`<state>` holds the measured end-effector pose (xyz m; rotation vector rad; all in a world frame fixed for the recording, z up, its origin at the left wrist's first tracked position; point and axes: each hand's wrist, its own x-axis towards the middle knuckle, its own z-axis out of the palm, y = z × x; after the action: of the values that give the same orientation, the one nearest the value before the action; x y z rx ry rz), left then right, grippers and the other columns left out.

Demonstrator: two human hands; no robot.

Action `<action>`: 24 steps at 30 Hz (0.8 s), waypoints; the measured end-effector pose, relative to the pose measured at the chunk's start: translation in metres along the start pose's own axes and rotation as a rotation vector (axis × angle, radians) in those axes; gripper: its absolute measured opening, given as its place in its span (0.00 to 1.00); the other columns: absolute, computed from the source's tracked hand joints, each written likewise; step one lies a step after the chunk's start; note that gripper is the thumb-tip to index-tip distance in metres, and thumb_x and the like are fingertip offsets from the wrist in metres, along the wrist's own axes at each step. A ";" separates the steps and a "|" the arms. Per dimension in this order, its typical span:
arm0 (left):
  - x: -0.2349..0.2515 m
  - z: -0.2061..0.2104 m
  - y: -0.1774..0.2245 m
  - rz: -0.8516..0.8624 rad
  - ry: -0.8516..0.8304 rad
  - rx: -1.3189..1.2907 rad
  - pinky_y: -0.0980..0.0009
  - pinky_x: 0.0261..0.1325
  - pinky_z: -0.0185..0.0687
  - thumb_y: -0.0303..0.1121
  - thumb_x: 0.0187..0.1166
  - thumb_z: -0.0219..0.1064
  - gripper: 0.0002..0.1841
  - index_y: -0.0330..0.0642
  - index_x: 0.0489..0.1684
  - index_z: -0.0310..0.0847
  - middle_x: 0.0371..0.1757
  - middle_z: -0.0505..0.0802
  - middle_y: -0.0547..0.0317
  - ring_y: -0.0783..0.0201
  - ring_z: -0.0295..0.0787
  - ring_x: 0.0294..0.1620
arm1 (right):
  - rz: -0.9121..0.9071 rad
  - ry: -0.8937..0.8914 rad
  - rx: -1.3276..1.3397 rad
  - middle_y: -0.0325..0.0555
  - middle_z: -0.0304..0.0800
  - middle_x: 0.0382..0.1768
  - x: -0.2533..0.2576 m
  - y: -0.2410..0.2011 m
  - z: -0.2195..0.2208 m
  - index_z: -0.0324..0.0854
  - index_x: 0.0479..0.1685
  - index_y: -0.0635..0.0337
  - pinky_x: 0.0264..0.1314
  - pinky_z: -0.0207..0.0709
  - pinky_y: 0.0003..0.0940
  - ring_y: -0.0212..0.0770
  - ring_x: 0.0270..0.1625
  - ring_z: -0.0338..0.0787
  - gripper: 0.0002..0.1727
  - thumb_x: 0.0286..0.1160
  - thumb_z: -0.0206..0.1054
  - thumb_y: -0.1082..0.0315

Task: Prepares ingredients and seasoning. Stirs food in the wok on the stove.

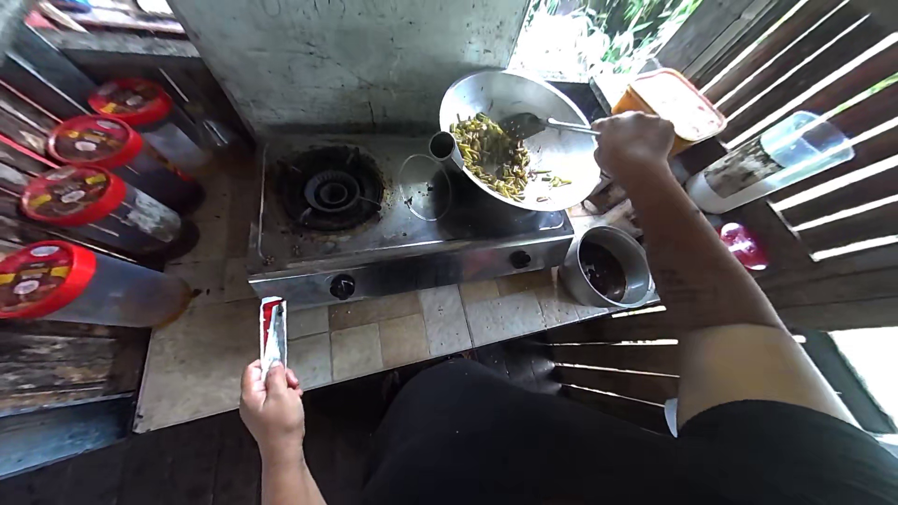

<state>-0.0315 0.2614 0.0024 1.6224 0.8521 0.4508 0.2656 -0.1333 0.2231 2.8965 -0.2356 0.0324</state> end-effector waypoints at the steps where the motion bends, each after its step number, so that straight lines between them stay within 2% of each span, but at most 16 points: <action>1: -0.002 0.000 -0.001 0.003 0.006 0.004 0.87 0.20 0.68 0.30 0.89 0.48 0.11 0.34 0.54 0.74 0.21 0.73 0.76 0.85 0.70 0.16 | 0.048 -0.033 0.009 0.70 0.89 0.62 0.010 -0.004 -0.001 0.89 0.60 0.62 0.59 0.74 0.77 0.74 0.68 0.85 0.16 0.79 0.61 0.72; 3: -0.005 0.002 -0.002 0.004 0.008 0.002 0.87 0.20 0.68 0.29 0.88 0.48 0.11 0.34 0.54 0.74 0.21 0.73 0.76 0.85 0.70 0.16 | 0.084 -0.048 0.050 0.74 0.87 0.62 0.027 -0.019 0.005 0.86 0.55 0.72 0.62 0.73 0.76 0.74 0.70 0.84 0.14 0.77 0.62 0.74; 4: -0.006 0.003 -0.002 -0.001 0.005 0.005 0.87 0.21 0.68 0.29 0.88 0.48 0.10 0.34 0.55 0.73 0.21 0.73 0.76 0.85 0.70 0.16 | 0.070 -0.032 0.064 0.74 0.87 0.61 0.033 -0.027 0.011 0.86 0.53 0.75 0.62 0.74 0.75 0.74 0.69 0.84 0.13 0.77 0.61 0.75; 6: -0.009 0.005 -0.002 -0.008 0.003 0.003 0.87 0.21 0.68 0.29 0.89 0.48 0.10 0.35 0.54 0.74 0.21 0.73 0.76 0.85 0.70 0.16 | -0.010 -0.017 0.100 0.70 0.88 0.63 0.035 -0.041 0.012 0.88 0.56 0.68 0.64 0.74 0.74 0.72 0.69 0.85 0.15 0.77 0.61 0.75; 8: -0.010 0.008 0.000 -0.010 0.003 0.001 0.87 0.21 0.67 0.29 0.89 0.48 0.10 0.34 0.54 0.74 0.21 0.73 0.76 0.85 0.70 0.16 | -0.124 -0.029 0.099 0.64 0.88 0.66 0.021 -0.048 0.003 0.89 0.64 0.55 0.66 0.74 0.71 0.67 0.70 0.86 0.19 0.79 0.61 0.73; 10: -0.008 0.012 0.000 -0.016 -0.008 0.004 0.87 0.21 0.67 0.29 0.90 0.48 0.10 0.35 0.54 0.74 0.21 0.73 0.76 0.85 0.69 0.16 | -0.259 -0.013 0.056 0.60 0.90 0.65 0.000 -0.038 -0.008 0.90 0.66 0.45 0.65 0.75 0.68 0.64 0.69 0.86 0.21 0.80 0.61 0.72; 12: -0.006 0.016 0.003 -0.014 -0.026 0.005 0.87 0.21 0.68 0.29 0.90 0.48 0.10 0.35 0.54 0.74 0.21 0.73 0.76 0.85 0.70 0.16 | -0.363 0.006 0.036 0.59 0.89 0.64 -0.017 -0.011 -0.015 0.90 0.68 0.41 0.65 0.76 0.68 0.66 0.70 0.85 0.23 0.80 0.61 0.74; 14: -0.004 0.020 0.007 -0.011 -0.040 0.004 0.87 0.20 0.67 0.29 0.90 0.48 0.10 0.35 0.54 0.74 0.20 0.73 0.76 0.85 0.70 0.15 | -0.395 0.037 0.041 0.63 0.89 0.61 -0.028 0.024 -0.017 0.91 0.66 0.42 0.62 0.76 0.71 0.70 0.68 0.84 0.23 0.79 0.63 0.76; 17: 0.000 0.024 0.012 0.001 -0.057 0.016 0.87 0.20 0.68 0.29 0.90 0.48 0.11 0.33 0.56 0.74 0.21 0.73 0.75 0.85 0.70 0.16 | -0.345 0.132 0.039 0.68 0.90 0.55 -0.049 0.075 -0.027 0.92 0.64 0.44 0.52 0.75 0.76 0.76 0.60 0.87 0.19 0.81 0.65 0.73; 19: 0.001 0.025 0.014 0.004 -0.063 0.019 0.86 0.20 0.68 0.29 0.89 0.48 0.12 0.32 0.58 0.73 0.21 0.73 0.75 0.85 0.70 0.16 | -0.241 0.111 0.038 0.68 0.90 0.57 -0.073 0.094 -0.041 0.90 0.67 0.43 0.48 0.74 0.81 0.78 0.58 0.87 0.18 0.84 0.64 0.69; 21: 0.001 0.026 0.015 0.008 -0.055 0.009 0.86 0.20 0.67 0.29 0.89 0.48 0.12 0.33 0.56 0.74 0.21 0.73 0.75 0.85 0.70 0.16 | -0.133 0.009 0.027 0.66 0.91 0.60 -0.094 0.096 -0.051 0.90 0.68 0.40 0.52 0.72 0.83 0.78 0.61 0.87 0.18 0.86 0.64 0.66; 24: -0.001 0.027 0.015 0.010 -0.052 -0.001 0.87 0.20 0.67 0.29 0.89 0.48 0.11 0.34 0.55 0.74 0.20 0.73 0.76 0.85 0.70 0.15 | -0.133 -0.108 0.016 0.69 0.92 0.55 -0.096 0.070 -0.034 0.91 0.62 0.55 0.54 0.72 0.81 0.77 0.61 0.87 0.14 0.85 0.64 0.67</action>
<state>-0.0088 0.2417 0.0101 1.6314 0.8052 0.4136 0.1598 -0.1774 0.2686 2.9259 -0.0611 -0.1465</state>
